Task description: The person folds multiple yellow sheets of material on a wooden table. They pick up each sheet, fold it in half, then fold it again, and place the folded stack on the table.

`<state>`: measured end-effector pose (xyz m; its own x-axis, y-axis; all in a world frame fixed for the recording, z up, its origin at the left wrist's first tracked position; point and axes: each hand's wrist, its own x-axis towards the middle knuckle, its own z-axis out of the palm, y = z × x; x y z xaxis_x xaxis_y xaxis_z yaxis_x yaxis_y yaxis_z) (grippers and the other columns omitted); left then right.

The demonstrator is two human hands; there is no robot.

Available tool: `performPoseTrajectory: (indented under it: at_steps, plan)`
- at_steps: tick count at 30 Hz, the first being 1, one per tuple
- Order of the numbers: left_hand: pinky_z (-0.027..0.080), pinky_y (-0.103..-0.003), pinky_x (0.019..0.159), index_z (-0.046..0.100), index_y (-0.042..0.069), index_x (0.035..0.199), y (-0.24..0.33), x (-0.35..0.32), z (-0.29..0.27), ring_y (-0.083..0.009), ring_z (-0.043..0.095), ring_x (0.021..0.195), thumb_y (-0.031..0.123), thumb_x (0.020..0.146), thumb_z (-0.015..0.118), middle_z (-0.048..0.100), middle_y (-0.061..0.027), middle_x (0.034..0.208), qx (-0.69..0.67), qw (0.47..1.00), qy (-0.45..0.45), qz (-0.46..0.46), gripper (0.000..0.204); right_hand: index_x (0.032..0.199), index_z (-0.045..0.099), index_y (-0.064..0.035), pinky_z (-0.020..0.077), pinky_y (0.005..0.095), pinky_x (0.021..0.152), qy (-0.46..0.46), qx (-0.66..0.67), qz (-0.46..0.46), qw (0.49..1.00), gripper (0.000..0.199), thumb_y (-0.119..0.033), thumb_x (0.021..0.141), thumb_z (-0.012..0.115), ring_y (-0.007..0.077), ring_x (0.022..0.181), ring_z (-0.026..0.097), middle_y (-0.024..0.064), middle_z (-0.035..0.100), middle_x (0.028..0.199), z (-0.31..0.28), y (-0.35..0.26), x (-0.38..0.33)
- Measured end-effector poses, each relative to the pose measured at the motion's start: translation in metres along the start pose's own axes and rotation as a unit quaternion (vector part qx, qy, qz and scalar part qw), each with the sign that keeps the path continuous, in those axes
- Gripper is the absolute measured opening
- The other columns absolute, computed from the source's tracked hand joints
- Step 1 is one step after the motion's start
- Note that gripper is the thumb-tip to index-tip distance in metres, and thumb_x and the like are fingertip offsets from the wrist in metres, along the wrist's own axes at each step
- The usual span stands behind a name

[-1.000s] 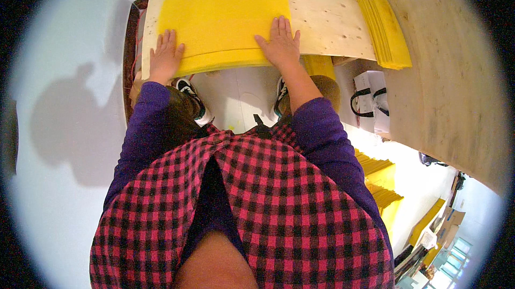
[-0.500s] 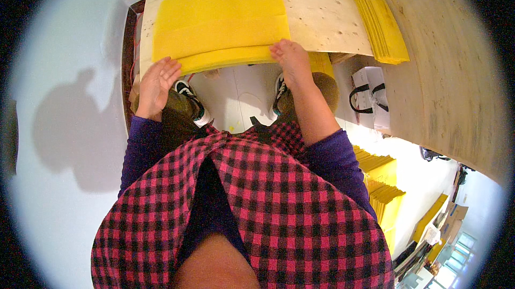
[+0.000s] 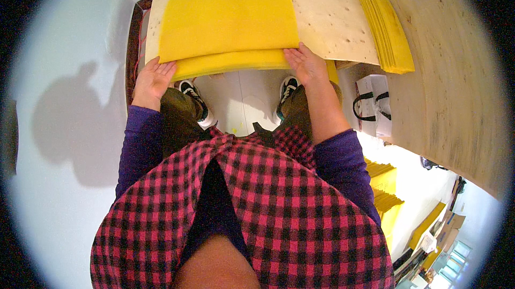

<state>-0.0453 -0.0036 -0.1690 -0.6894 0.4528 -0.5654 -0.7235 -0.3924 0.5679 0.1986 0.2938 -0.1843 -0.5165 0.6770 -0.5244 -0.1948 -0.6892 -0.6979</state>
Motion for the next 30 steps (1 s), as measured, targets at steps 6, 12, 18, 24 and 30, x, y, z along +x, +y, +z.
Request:
performPoseTrajectory:
  at_steps: [6,12,18,24,30]
  plan:
    - [0.041,-0.044,0.099,0.033,-0.004,0.129,0.027,0.020,-0.009,-0.0311,0.049,0.113,0.014,0.094,0.048,0.045,-0.0177,0.127,0.087,0.995,-0.039,-0.002,0.042,0.109,0.051,0.0072,0.0537,0.0335,0.079,-0.033,-0.137,-0.022,0.990,0.033,-0.019,0.091,0.057,0.0277,0.092,0.061,0.0185,0.060,0.103,0.000,-0.013,0.014]
    - [0.044,-0.036,0.092,0.038,-0.003,0.128,0.043,0.029,0.007,-0.0233,0.052,0.109,0.017,0.096,0.044,0.050,-0.0151,0.124,0.213,0.977,-0.012,-0.016,0.038,0.112,0.051,0.0072,0.0530,0.0317,0.077,-0.035,-0.241,-0.029,0.969,0.038,-0.022,0.088,0.061,0.0221,0.086,0.063,0.0156,0.062,0.099,0.008,-0.036,0.025]
    - [0.049,-0.029,0.080,0.049,0.001,0.119,0.057,0.062,0.022,-0.0185,0.060,0.093,0.016,0.093,0.051,0.061,-0.0092,0.109,0.257,0.963,-0.074,-0.025,0.031,0.113,0.051,0.0065,0.0509,0.0298,0.079,-0.068,-0.300,-0.043,0.951,0.040,-0.023,0.088,0.061,0.0192,0.086,0.061,0.0111,0.063,0.098,0.023,-0.054,0.045]
    - [0.049,-0.025,0.071,0.052,0.003,0.114,0.068,0.099,0.033,-0.0135,0.060,0.084,0.018,0.091,0.056,0.062,-0.0045,0.099,0.304,0.946,-0.114,0.007,0.028,0.111,0.053,0.0032,0.0495,0.0291,0.079,-0.089,-0.350,-0.039,0.932,0.037,-0.024,0.088,0.061,0.0177,0.085,0.061,0.0099,0.062,0.097,0.040,-0.068,0.076]
    - [0.047,-0.023,0.069,0.053,0.003,0.113,0.077,0.128,0.042,-0.0110,0.057,0.084,0.017,0.089,0.059,0.059,-0.0027,0.097,0.323,0.941,-0.090,0.051,0.028,0.112,0.053,0.0030,0.0489,0.0274,0.074,-0.087,-0.376,-0.063,0.921,0.039,-0.024,0.087,0.063,0.0164,0.084,0.060,0.0101,0.062,0.095,0.055,-0.079,0.104]
